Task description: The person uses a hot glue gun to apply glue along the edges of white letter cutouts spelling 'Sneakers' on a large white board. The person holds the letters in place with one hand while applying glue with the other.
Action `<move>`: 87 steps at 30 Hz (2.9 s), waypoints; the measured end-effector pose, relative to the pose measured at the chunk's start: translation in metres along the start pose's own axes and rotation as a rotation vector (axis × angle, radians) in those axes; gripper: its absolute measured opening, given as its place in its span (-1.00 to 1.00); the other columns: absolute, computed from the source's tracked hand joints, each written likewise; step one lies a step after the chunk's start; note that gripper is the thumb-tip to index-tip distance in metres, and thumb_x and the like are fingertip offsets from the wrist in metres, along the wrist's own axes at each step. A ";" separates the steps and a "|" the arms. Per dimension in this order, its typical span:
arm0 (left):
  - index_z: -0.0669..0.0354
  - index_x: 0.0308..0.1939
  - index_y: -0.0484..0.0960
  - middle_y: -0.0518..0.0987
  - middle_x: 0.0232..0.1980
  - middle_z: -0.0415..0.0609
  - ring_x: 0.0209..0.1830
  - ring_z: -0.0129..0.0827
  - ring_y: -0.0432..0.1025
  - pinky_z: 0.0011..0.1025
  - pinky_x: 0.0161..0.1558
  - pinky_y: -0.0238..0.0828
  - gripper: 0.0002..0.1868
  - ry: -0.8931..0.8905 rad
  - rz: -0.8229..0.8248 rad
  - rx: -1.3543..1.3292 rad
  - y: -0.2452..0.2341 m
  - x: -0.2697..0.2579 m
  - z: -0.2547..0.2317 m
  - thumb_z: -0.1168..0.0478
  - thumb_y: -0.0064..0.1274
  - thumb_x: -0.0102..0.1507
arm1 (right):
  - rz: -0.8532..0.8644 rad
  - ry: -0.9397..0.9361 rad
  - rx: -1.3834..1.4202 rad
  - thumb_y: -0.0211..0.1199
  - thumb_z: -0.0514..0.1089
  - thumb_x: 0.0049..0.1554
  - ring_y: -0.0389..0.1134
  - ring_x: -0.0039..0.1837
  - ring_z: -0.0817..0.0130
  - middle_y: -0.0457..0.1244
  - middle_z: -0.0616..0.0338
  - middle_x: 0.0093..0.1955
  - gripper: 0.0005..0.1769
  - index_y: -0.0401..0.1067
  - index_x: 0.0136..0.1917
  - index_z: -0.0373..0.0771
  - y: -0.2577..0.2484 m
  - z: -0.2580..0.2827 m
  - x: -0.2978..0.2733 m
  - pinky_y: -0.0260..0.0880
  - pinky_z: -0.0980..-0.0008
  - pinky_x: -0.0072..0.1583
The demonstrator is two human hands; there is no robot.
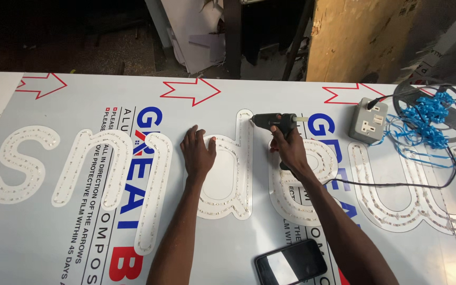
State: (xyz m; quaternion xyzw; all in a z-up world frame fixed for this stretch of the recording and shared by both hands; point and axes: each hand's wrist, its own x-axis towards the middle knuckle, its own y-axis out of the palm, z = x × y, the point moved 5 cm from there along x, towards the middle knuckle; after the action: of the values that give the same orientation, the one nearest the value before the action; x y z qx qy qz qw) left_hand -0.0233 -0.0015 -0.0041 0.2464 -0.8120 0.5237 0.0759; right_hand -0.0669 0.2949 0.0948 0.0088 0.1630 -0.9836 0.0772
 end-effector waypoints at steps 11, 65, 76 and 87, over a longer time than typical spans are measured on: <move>0.06 0.25 0.59 0.54 0.47 0.11 0.60 0.04 0.39 0.07 0.44 0.33 -0.60 0.022 -0.036 0.009 0.003 -0.001 0.003 -0.06 0.18 0.47 | -0.024 -0.029 -0.075 0.23 0.30 0.49 0.53 -0.22 0.22 0.42 0.11 -0.27 -0.44 0.34 0.30 -0.25 0.005 -0.013 0.009 0.50 0.13 -0.02; 0.08 0.25 0.60 0.55 0.46 0.15 0.59 0.08 0.39 0.08 0.40 0.32 -0.58 0.044 -0.030 0.015 0.004 0.001 0.001 -0.07 0.18 0.46 | 0.014 0.007 -0.017 0.34 0.32 0.41 0.55 -0.24 0.19 0.44 0.09 -0.31 -0.45 0.42 0.22 -0.22 0.006 -0.016 0.017 0.51 0.11 -0.04; 0.07 0.19 0.59 0.57 0.41 0.12 0.53 0.07 0.44 0.07 0.37 0.35 -0.60 0.068 -0.129 0.012 0.006 -0.004 0.004 -0.06 0.23 0.42 | 0.196 -0.027 0.035 0.16 0.10 0.52 0.47 0.16 0.15 0.40 -0.11 0.08 -0.43 0.33 0.63 -0.26 -0.021 0.011 -0.052 0.35 -0.08 0.35; 0.09 0.21 0.59 0.54 0.45 0.11 0.57 0.04 0.40 0.06 0.42 0.32 -0.61 0.032 -0.073 0.019 0.007 -0.002 0.002 -0.04 0.23 0.44 | 0.167 0.090 0.100 0.10 0.11 0.54 0.53 -0.01 0.11 0.41 -0.06 -0.13 -0.42 0.34 0.59 -0.34 -0.026 -0.021 -0.101 0.42 0.09 0.25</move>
State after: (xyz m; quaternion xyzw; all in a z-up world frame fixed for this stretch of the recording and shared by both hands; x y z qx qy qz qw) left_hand -0.0248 -0.0005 -0.0116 0.2682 -0.7961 0.5322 0.1055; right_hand 0.0289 0.3406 0.0876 0.0705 0.1159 -0.9792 0.1508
